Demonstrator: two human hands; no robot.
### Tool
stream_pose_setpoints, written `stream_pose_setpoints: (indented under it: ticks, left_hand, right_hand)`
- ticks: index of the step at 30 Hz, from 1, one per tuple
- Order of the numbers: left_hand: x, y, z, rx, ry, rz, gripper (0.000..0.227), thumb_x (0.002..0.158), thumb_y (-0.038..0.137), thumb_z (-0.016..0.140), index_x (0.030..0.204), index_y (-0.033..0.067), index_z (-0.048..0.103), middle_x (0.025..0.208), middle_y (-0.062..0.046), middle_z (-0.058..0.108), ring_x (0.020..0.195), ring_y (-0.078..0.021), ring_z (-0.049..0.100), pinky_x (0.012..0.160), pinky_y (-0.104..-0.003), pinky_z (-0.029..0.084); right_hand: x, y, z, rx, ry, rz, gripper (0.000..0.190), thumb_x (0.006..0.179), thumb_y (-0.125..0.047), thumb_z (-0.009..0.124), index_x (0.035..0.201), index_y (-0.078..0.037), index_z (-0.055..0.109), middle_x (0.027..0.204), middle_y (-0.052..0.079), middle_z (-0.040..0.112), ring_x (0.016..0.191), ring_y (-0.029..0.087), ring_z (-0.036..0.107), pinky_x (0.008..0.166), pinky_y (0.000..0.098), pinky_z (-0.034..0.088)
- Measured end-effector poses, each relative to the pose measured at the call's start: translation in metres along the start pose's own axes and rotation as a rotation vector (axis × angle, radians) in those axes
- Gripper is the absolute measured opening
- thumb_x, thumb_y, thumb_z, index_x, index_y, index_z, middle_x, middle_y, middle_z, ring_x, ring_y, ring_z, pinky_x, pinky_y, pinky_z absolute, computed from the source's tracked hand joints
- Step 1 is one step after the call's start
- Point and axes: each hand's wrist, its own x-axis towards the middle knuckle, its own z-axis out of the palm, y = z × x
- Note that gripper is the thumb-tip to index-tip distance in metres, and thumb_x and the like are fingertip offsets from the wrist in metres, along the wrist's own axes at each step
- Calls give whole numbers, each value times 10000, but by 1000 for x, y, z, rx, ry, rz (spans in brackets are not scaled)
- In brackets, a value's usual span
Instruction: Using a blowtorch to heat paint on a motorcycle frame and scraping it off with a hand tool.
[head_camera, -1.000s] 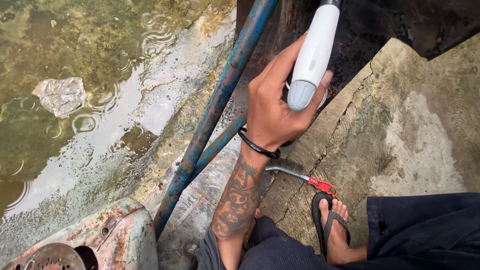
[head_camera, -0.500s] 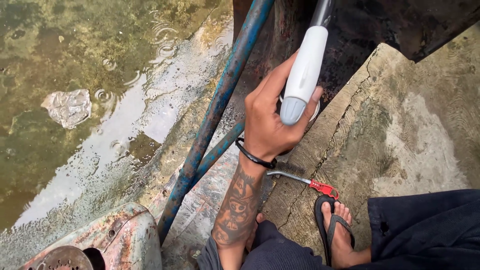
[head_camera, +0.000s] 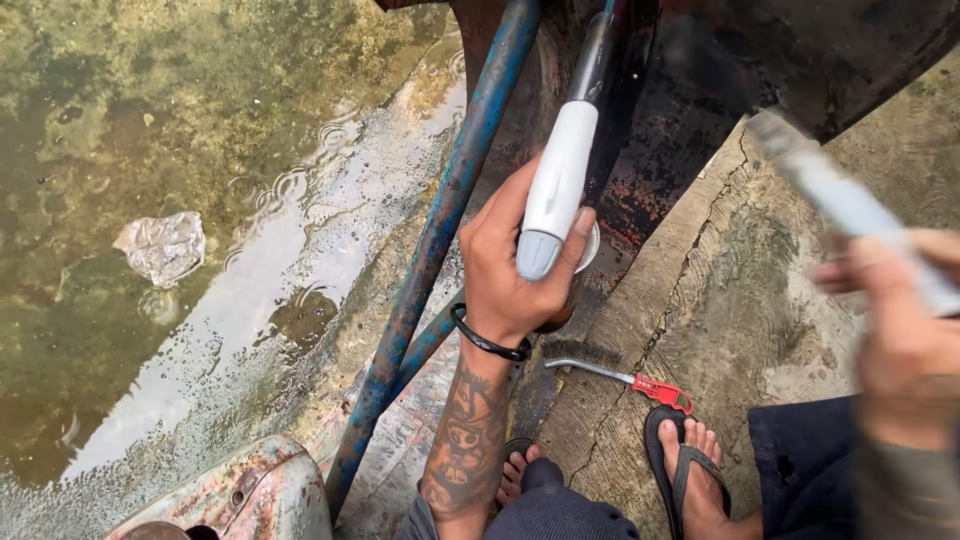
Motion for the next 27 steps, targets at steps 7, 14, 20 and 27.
stream_pose_setpoints:
  ticks: [7,14,20,27]
  left_hand:
    - [3,3,1,-22,-3,-29,450,887,128,705,1305,3,599,997,-86,759,857,-194,750,783,-310,604]
    - [5,-6,7,-90,58,62,419,923,203,710,1292,14,652,963,-156,767,913,-337,762,757,-475,607]
    - [6,-6,8,-57,61,93,440,922,199,714,1318,23,639,991,-157,764,929,-339,760,784,-473,606]
    - [8,3,8,-33,61,103,453,918,204,716,1323,21,633,1000,-153,769,940,-330,763,797,-472,609]
  right_hand:
    - [-2,6,88,901,228,363,166,1018,46,608,1079,-67,503,902,123,700,840,177,770,684,159,658]
    - [15,31,150,1032,119,392,220,1006,-86,599,1183,-131,478,999,169,684,809,179,699,709,251,623]
    - [28,32,189,541,46,75,443,1084,-90,431,1518,-24,374,1164,208,486,1009,294,474,828,386,439]
    - [49,42,214,80,280,-294,445,1093,-70,517,1536,-52,493,1087,238,637,939,381,654,777,442,520]
